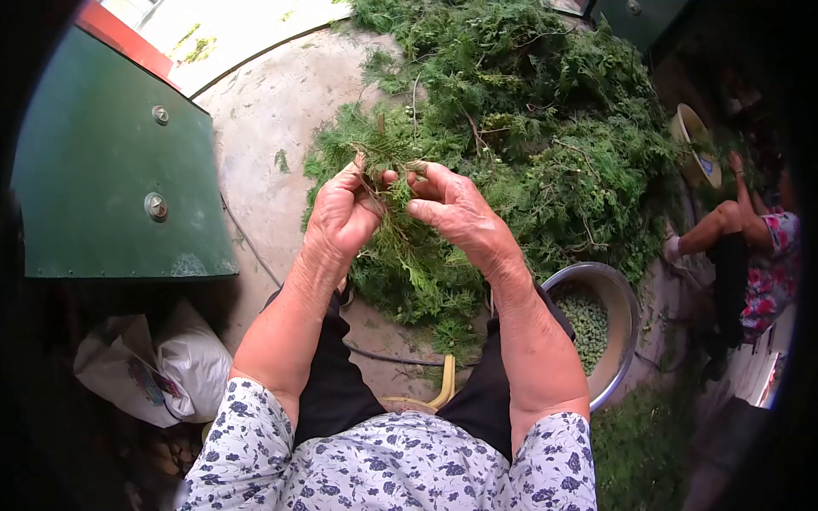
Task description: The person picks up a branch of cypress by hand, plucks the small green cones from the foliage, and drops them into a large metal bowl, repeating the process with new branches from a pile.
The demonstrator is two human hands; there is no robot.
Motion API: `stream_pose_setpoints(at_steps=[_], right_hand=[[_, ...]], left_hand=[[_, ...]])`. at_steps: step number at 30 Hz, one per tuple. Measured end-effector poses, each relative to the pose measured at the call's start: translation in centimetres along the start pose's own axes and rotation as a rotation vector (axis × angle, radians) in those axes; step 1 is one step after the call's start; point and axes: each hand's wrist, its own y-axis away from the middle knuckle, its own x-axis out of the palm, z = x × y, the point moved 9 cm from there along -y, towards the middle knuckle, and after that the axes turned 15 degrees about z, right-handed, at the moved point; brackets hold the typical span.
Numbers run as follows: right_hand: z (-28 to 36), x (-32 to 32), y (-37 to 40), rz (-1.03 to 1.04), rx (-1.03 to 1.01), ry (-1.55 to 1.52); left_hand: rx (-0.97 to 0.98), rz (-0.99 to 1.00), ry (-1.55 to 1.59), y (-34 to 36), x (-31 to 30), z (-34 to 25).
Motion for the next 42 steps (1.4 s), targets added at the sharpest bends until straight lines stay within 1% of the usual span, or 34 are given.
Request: stream_pose_setpoints(at_steps=[1,3,4,5,7,9,11,12,13,15,16,17,19,20,21,22,23,24,25,27,28,29,30,31,32,33,34,35,36,37,38,40,41,42], right_hand=[[-0.8,0.6,-0.1,0.002,0.055,-0.089],[-0.6,1.6,-0.3,0.013,0.009,0.023],[-0.7,1.6,-0.3,-0.037,0.026,0.132],[-0.4,2.1,-0.1,-0.06,-0.002,0.091],[-0.9,0.9,-0.3,-0.232,-0.013,0.273],[-1.4,-0.1,-0.3,-0.233,0.031,0.262],[-1.2,-0.6,-0.3,-0.235,0.071,0.255],[-0.9,-0.5,-0.1,-0.218,0.064,0.06],[-0.5,-0.2,0.1,-0.199,0.057,-0.137],[0.7,-0.6,0.7,-0.245,0.089,-0.134],[1.1,-1.1,0.8,-0.223,0.094,-0.084],[1.4,-1.3,0.8,-0.202,0.099,-0.034],[1.5,-2.0,1.1,-0.225,0.084,-0.061],[1.6,-2.4,1.1,-0.183,0.057,-0.013],[1.9,-2.4,1.0,-0.141,0.031,0.035],[2.0,-2.3,1.2,-0.151,0.082,0.013],[2.2,-2.6,1.3,-0.153,0.084,0.011],[2.3,-2.2,1.1,-0.054,0.106,0.082],[2.5,-1.6,1.0,0.045,0.129,0.153],[3.3,-1.3,0.8,0.083,0.09,0.226],[2.8,-1.1,0.8,0.102,0.125,0.167],[2.2,-1.1,0.9,0.12,0.16,0.107],[1.9,-1.5,0.8,0.114,0.16,0.107],[2.0,-2.6,0.7,0.039,0.07,0.113],[2.1,-3.6,0.8,-0.035,-0.02,0.121],[2.8,-4.5,0.9,-0.109,-0.112,0.129],[3.3,-5.2,1.2,-0.186,-0.148,0.139],[2.7,-5.2,1.3,-0.131,-0.103,-0.129],[2.5,-5.6,1.5,-0.169,-0.119,-0.189],[2.3,-6.0,1.8,-0.206,-0.135,-0.249],[2.1,-6.0,1.6,-0.205,-0.14,-0.247],[1.6,-7.0,1.7,-0.368,-0.171,-0.21],[1.6,-6.9,1.6,-0.364,-0.174,-0.21],[1.8,-7.3,1.9,-0.451,-0.198,-0.173]], left_hand=[[0.004,0.002,-0.003,-0.2,-0.1,0.0],[0.109,-0.076,0.095,-0.4,-0.7,-0.3],[0.138,-0.072,0.097,-0.4,-0.4,-0.5],[0.14,-0.071,0.096,-0.5,-0.3,-0.3],[0.177,-0.06,0.16,-0.6,-0.2,-0.1],[0.155,-0.075,0.172,-1.0,-0.4,0.3],[0.126,-0.091,0.058,-0.9,-0.4,0.2],[0.1,-0.145,-0.047,-0.3,-0.1,-0.1],[0.1,-0.144,-0.047,0.0,0.2,-0.4],[-0.131,-0.112,-0.34,0.5,0.8,-0.3],[-0.186,-0.215,-0.494,1.1,0.7,-0.8],[-0.185,-0.211,-0.495,1.1,0.5,-0.8],[0.058,-0.295,-0.923,1.3,-0.3,-3.9],[0.168,-0.255,-1.059,1.2,-0.2,-4.8],[0.167,-0.255,-1.059,1.3,0.5,-4.9],[0.45,-0.107,-1.442,2.2,5.5,-6.1],[0.748,0.065,-1.806,3.8,10.1,-5.6],[0.693,0.274,-1.93,3.6,11.6,-4.0],[0.688,0.276,-1.926,3.8,12.0,-3.7],[0.647,0.446,-2.336,4.0,13.1,-0.2],[0.627,0.506,-2.273,3.7,12.3,0.4],[0.627,0.513,-2.272,3.5,11.7,0.5],[0.512,0.528,-2.157,3.0,10.7,0.3],[0.401,0.54,-2.041,2.5,9.8,0.3],[0.409,0.484,-1.845,2.3,9.3,-0.3],[0.412,0.488,-1.845,2.5,9.5,-0.2],[0.208,0.426,-1.55,1.8,8.1,-0.2],[0.017,0.361,-1.249,1.4,6.6,0.2],[-0.019,0.349,-1.134,1.4,6.2,0.2],[-0.016,0.352,-1.137,1.3,6.4,0.1],[-0.03,0.321,-1.068,1.3,6.5,-0.1],[-0.052,0.257,-1.007,1.0,5.8,-0.3],[-0.048,0.256,-1.009,1.0,5.7,-0.4],[-0.088,0.22,-0.925,0.9,5.1,-0.3]])
